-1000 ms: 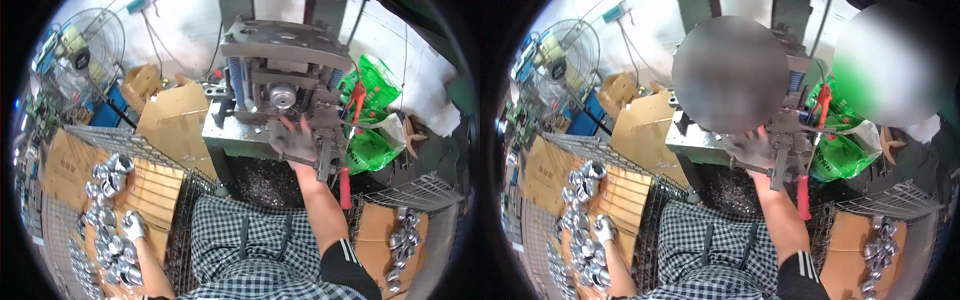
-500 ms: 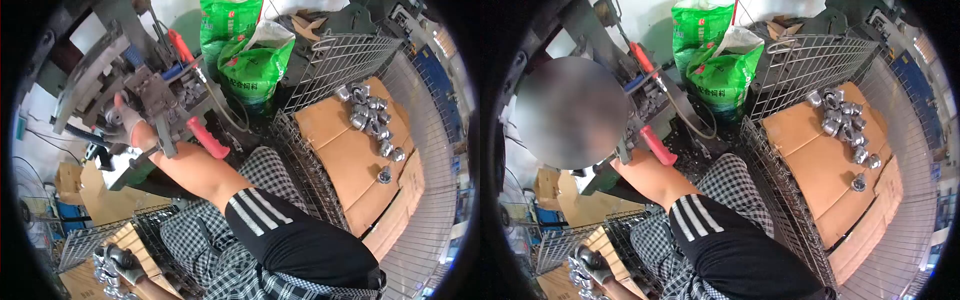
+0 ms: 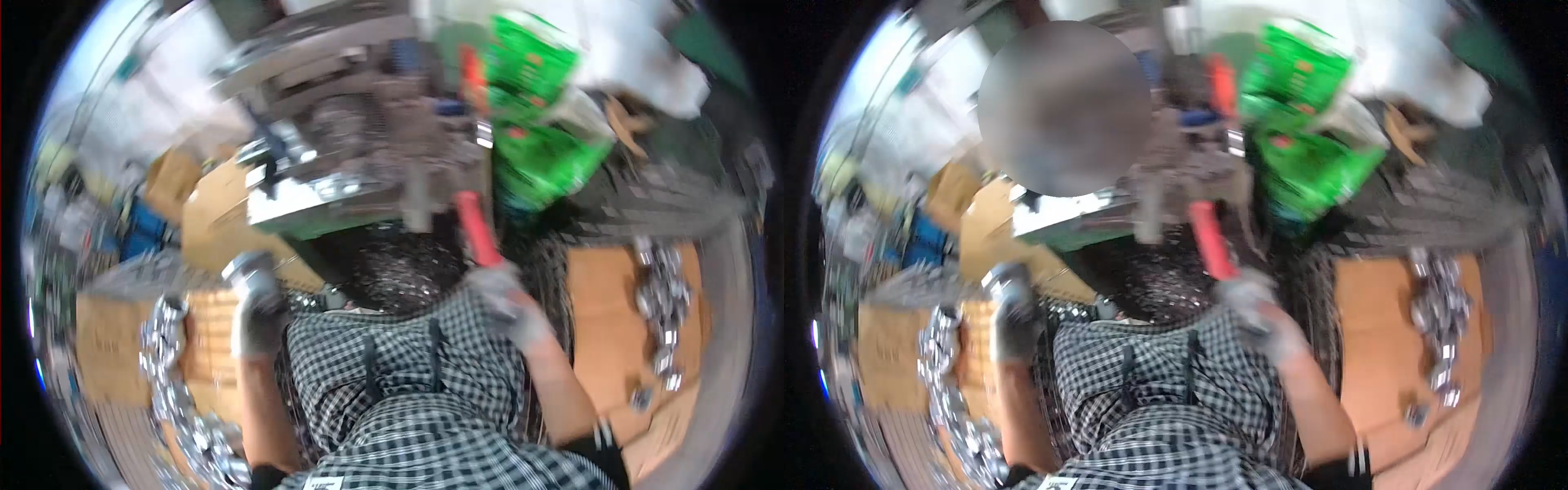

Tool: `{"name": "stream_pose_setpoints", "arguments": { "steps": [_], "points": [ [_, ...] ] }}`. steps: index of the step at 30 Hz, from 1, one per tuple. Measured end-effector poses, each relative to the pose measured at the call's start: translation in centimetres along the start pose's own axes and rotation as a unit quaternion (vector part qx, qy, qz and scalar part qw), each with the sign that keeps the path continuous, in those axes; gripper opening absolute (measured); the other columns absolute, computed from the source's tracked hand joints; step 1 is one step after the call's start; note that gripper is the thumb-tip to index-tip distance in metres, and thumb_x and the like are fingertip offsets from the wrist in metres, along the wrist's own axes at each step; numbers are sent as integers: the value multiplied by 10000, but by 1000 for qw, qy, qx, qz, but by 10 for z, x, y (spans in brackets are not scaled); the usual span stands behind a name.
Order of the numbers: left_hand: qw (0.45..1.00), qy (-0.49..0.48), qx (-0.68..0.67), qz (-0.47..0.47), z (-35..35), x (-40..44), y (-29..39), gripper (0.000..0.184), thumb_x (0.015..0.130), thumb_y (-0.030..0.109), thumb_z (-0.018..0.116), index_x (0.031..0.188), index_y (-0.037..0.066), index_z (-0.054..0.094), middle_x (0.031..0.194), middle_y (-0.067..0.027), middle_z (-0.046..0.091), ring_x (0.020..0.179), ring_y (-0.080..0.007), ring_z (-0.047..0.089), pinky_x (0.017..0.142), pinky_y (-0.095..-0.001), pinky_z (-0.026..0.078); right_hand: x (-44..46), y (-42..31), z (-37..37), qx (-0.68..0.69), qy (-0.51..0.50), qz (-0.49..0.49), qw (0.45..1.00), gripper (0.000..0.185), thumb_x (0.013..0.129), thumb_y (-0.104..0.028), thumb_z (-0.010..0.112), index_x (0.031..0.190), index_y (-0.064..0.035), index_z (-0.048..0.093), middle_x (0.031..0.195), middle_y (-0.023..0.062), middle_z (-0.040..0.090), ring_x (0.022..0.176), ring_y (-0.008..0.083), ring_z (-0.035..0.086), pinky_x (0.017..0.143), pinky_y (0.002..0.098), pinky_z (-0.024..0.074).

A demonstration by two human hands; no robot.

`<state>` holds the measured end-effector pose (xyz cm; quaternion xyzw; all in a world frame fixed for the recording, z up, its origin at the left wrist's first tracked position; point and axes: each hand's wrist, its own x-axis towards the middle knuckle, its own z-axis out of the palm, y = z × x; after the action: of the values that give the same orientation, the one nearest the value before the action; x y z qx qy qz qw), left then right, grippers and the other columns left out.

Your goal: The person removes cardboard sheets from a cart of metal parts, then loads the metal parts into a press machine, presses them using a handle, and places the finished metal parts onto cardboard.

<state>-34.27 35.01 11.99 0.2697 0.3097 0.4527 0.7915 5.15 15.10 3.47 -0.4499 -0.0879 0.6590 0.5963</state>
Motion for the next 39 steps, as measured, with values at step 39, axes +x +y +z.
{"name": "stream_pose_setpoints", "arguments": {
  "steps": [39],
  "points": [
    [987,-117,-92,-64,151,219,6,449,882,342,677,1210,92,500,1083,-106,596,968,-260,611,825,-520,575,56,-142,101,-502,281,-578,580,353,967,-192,515,1202,70,540,1185,178,586,1087,264,559,964,364,414]
  ]
}}
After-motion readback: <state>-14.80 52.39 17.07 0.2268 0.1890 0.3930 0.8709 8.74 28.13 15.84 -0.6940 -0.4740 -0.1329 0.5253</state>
